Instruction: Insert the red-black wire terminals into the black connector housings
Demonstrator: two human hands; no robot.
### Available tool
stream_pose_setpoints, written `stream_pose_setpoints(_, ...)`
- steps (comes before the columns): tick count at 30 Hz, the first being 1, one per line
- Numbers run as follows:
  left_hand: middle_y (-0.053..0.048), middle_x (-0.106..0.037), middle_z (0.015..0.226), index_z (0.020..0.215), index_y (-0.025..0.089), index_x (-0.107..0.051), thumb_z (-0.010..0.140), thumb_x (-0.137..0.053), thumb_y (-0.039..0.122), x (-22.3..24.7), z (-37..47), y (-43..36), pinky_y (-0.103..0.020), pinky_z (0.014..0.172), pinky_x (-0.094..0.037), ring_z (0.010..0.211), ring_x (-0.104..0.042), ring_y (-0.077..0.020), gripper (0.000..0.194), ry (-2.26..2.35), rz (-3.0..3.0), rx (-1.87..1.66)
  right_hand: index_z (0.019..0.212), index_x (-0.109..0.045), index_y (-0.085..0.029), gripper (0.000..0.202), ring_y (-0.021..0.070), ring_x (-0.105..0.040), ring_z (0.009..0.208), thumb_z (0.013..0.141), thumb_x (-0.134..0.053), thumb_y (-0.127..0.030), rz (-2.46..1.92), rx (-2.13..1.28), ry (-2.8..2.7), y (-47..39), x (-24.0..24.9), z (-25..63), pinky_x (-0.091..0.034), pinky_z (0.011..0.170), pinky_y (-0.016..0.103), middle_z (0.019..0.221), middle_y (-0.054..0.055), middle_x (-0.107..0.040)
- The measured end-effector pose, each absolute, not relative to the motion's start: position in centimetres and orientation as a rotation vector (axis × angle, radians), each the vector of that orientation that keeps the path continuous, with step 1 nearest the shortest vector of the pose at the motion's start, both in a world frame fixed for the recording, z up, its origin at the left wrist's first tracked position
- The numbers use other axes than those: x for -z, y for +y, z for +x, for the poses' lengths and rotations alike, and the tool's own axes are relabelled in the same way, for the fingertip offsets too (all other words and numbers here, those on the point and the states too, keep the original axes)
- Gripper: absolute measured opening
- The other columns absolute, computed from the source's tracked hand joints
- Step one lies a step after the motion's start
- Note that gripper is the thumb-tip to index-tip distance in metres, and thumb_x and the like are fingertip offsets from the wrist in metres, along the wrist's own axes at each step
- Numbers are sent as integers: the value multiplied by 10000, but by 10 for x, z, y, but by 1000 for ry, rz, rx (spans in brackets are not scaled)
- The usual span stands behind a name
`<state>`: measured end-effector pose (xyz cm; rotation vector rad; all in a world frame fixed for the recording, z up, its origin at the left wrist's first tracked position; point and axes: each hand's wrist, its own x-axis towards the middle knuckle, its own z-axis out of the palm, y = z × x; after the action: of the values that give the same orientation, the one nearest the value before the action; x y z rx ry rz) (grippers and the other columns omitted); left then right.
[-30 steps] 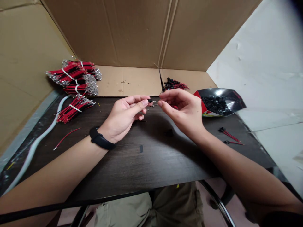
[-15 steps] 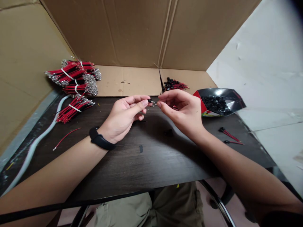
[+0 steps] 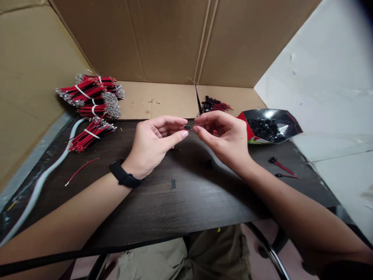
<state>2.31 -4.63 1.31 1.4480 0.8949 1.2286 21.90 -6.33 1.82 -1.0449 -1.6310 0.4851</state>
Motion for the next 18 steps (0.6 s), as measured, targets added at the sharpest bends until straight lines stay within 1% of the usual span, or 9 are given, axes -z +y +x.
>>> stream_pose_setpoints(2, -44, -814, 981, 971, 199, -821, 764, -901, 254, -14, 24, -48, -273, 755, -610, 862, -748, -175, 229, 936, 1505, -1260, 976, -771, -205, 147, 152, -705, 766, 875, -815, -302, -1051, -499, -1631, -64, -19, 218, -574, 674, 289, 919, 29, -784)
stream_pose_setpoints(4, -36, -819, 943, 926, 209, -824, 764, -903, 262, -15, 24, -50, -315, 804, -632, 855, -761, -191, 188, 965, 1551, -1297, 971, -774, -203, 163, 154, -704, 750, 869, -823, -320, -1054, -520, -1625, -65, -19, 217, -573, 661, 290, 900, 32, -783)
stream_pose_setpoints(10, -14, -826, 891, 876, 266, -835, 774, -898, 271, -14, 22, -51, -389, 801, -660, 791, -780, -223, 120, 977, 1597, -1302, 911, -774, -183, 191, 155, -712, 737, 842, -847, -345, -1074, -620, -1580, -68, -23, 212, -589, 671, 286, 854, 35, -779)
stream_pose_setpoints(14, -14, -828, 883, 869, 258, -835, 780, -889, 261, -14, 22, -52, -385, 798, -655, 784, -781, -221, 104, 973, 1610, -1293, 894, -768, -175, 144, 150, -719, 739, 842, -846, -284, -1037, -675, -1559, -69, -24, 211, -596, 687, 278, 839, 29, -776)
stream_pose_setpoints(18, -34, -828, 895, 885, 209, -823, 777, -887, 259, -16, 20, -47, -333, 766, -636, 782, -768, -197, 135, 978, 1690, -1297, 923, -758, -182, 155, 148, -722, 770, 847, -844, -286, -1014, -683, -1573, -66, -21, 212, -593, 717, 278, 870, 27, -776)
